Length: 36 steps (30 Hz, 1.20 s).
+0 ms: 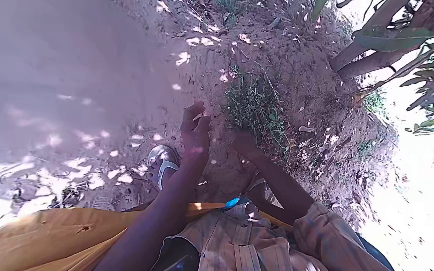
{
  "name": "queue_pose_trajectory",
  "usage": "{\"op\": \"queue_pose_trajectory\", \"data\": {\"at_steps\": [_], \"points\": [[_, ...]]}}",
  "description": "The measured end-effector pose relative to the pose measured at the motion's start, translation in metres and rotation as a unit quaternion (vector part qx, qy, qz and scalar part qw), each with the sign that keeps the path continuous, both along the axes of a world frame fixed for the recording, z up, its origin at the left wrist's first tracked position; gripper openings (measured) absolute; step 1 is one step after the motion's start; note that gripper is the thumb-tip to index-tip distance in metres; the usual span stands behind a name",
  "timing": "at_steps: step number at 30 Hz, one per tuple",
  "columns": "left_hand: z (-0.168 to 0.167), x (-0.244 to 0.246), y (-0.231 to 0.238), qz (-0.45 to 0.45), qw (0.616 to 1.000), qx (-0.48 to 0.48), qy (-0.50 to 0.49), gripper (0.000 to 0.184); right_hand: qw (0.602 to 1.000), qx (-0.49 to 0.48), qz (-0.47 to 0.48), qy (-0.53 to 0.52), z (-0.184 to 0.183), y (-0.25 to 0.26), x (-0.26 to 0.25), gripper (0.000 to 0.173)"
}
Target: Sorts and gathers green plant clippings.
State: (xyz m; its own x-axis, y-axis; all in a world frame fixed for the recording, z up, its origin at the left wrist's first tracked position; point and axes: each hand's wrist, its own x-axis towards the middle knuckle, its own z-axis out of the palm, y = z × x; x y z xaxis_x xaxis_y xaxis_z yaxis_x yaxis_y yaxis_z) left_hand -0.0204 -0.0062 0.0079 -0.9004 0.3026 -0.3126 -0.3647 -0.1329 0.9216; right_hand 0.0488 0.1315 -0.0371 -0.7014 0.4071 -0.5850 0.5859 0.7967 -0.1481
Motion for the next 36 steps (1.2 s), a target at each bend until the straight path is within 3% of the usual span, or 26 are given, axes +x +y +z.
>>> {"op": "queue_pose_trajectory", "data": {"at_steps": [5,9,10,13,15,18,20,23,27,29,32,34,36], "points": [[-0.002,0.001,-0.003,-0.006,1.0,0.014,-0.008,0.033,0.964,0.11,-0.025,0.239,0.064,0.046,0.027,0.03],[-0.003,0.0,-0.002,-0.008,1.0,0.014,-0.006,0.033,0.943,0.176,-0.088,0.27,0.074,0.096,0.02,0.032],[-0.003,0.001,-0.002,-0.011,1.0,0.013,-0.002,0.034,0.95,0.166,-0.101,0.243,0.07,0.103,0.02,0.04],[-0.003,0.003,0.0,-0.019,1.0,0.006,0.0,0.035,0.976,0.116,-0.137,0.127,0.04,0.107,0.018,0.087],[-0.003,0.004,0.002,-0.022,1.0,0.0,0.001,0.035,0.977,0.101,-0.158,0.1,0.013,0.1,0.019,0.096],[-0.004,0.005,0.004,-0.02,1.0,-0.001,-0.004,0.034,0.962,0.115,-0.2,0.143,-0.008,0.094,0.024,0.07],[-0.005,0.005,0.003,-0.022,1.0,-0.005,-0.005,0.034,0.946,0.107,-0.233,0.198,-0.001,0.103,0.028,0.053],[-0.007,0.004,0.003,-0.029,1.0,-0.008,-0.005,0.034,0.914,0.096,-0.267,0.291,0.033,0.122,0.031,0.048],[-0.006,0.007,0.003,-0.04,0.999,-0.008,-0.009,0.035,0.858,0.135,-0.227,0.441,0.085,0.12,0.038,0.049],[-0.005,0.008,0.003,-0.041,0.999,-0.007,-0.006,0.036,0.849,0.156,-0.194,0.467,0.096,0.11,0.036,0.049],[-0.004,0.009,0.005,-0.043,0.999,-0.008,0.001,0.035,0.899,0.164,-0.075,0.398,0.085,0.1,0.028,0.043],[-0.003,0.009,0.005,-0.044,0.999,-0.007,0.001,0.035,0.964,0.093,0.009,0.25,0.077,0.102,0.025,0.037],[-0.004,0.008,0.004,-0.04,0.999,0.0,0.002,0.035,0.981,0.003,0.038,0.19,0.074,0.109,0.027,0.03]]}}
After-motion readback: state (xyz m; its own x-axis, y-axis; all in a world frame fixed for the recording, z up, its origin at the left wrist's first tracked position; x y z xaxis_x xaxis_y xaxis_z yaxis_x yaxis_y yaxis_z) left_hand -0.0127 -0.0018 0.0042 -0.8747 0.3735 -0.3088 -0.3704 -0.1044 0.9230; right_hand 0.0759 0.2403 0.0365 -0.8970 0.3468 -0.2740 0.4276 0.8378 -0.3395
